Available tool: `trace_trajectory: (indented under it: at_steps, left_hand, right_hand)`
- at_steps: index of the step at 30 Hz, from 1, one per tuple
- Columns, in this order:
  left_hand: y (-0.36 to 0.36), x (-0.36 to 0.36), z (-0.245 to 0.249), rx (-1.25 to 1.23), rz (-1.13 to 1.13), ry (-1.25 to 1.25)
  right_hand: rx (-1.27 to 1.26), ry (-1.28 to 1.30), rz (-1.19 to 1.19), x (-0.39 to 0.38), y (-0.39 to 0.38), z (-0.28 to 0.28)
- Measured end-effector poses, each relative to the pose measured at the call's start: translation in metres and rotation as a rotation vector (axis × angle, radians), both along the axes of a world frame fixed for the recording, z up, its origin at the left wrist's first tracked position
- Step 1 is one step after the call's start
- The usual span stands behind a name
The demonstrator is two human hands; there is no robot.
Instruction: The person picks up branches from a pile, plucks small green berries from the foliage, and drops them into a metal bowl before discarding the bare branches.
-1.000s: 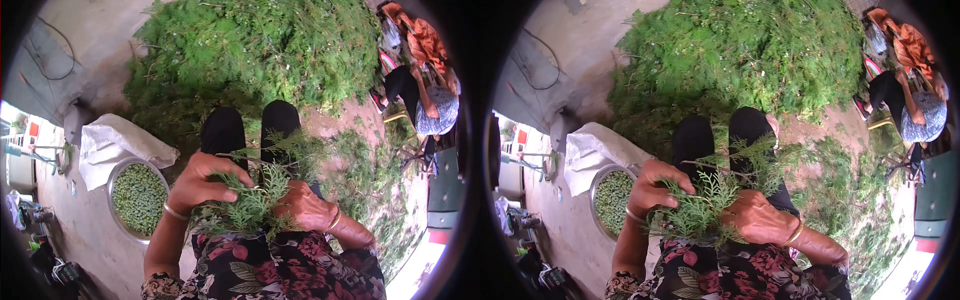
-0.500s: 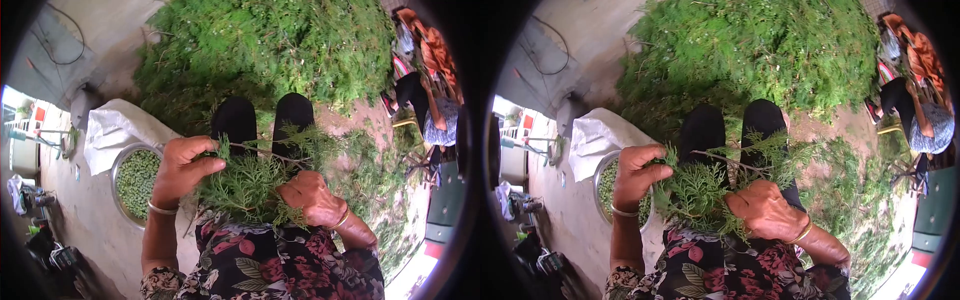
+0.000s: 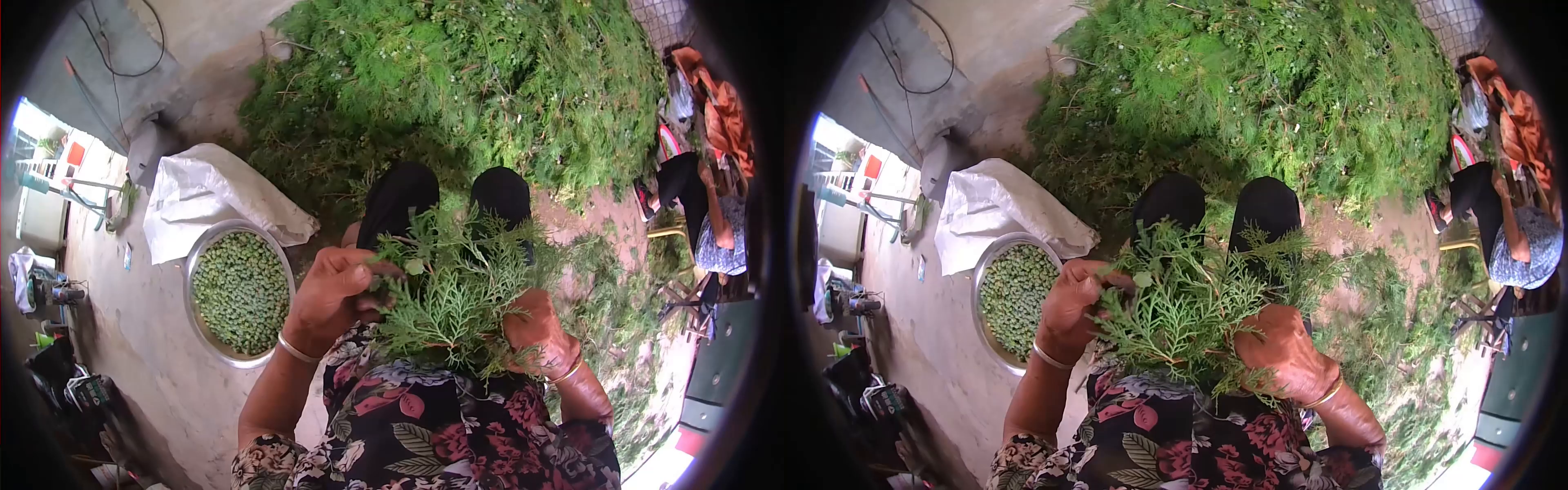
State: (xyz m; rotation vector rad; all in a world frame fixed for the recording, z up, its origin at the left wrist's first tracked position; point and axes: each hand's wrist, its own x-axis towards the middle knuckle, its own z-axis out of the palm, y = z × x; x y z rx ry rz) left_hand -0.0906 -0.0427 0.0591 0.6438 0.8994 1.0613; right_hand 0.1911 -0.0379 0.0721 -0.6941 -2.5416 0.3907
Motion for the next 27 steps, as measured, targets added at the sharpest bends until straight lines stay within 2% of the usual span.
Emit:
trace_trajectory:
  at_steps: [4, 6, 7, 9, 10, 11, 13, 14, 15, 17, 19, 21, 23, 24, 26, 27]
  left_hand:
    - [0.006, 0.01, 0.016, -0.019, -0.052, 0.005]
    - [0.006, 0.023, 0.028, -0.153, 0.043, 0.224]
    - [0.005, 0.025, 0.031, -0.152, 0.042, 0.222]
    - [0.004, 0.029, 0.035, 0.022, -0.025, 0.344]
    - [0.008, 0.022, 0.026, -0.093, -0.105, 0.183]
    - [0.007, 0.022, 0.021, -0.091, -0.111, 0.18]
    - [0.002, 0.023, 0.013, 0.071, 0.073, 0.162]
    - [0.003, 0.018, 0.007, 0.153, 0.06, 0.266]
    - [0.002, 0.013, 0.004, 0.154, 0.056, 0.262]
    - [0.001, -0.001, -0.002, 0.009, 0.288, -0.191]
    - [0.004, -0.049, -0.016, -0.003, 0.488, -0.324]
    - [-0.005, -0.089, -0.023, 0.066, 0.655, -0.201]
    - [-0.022, -0.129, -0.032, 0.086, 0.723, 0.037]
    - [-0.03, -0.147, -0.041, 0.085, 0.726, 0.039]
    - [-0.047, -0.179, -0.064, 0.082, 0.882, 0.467]
    - [-0.055, -0.193, -0.074, 0.08, 0.887, 0.47]
  right_hand:
    - [-0.05, 0.041, 0.044, -0.003, 0.0, 0.005]
    - [-0.049, 0.026, 0.046, -0.006, 0.0, 0.007]
    - [-0.051, 0.013, 0.048, -0.008, -0.001, 0.008]
    - [-0.046, 0.008, 0.049, -0.009, -0.002, 0.007]
    - [-0.042, 0.004, 0.052, -0.009, -0.003, 0.007]
    - [-0.041, 0.001, 0.046, -0.009, -0.003, 0.007]
    - [-0.116, -0.046, 0.023, -0.007, -0.005, 0.009]
    - [-0.115, -0.049, 0.017, -0.006, -0.006, 0.007]
    - [-0.122, -0.032, 0.018, -0.005, -0.006, 0.002]
    - [-0.129, -0.016, 0.02, -0.001, -0.006, 0.001]
    - [-0.092, 0.017, 0.033, 0.007, -0.007, 0.002]
    - [-0.04, 0.043, 0.005, 0.011, -0.011, -0.006]
    - [-0.016, 0.047, 0.008, 0.017, -0.013, -0.013]
    - [-0.067, 0.055, 0.013, 0.016, -0.013, -0.01]
    - [-0.024, 0.098, 0.004, 0.016, -0.013, -0.019]
    - [0.021, 0.138, -0.008, 0.016, -0.013, -0.022]
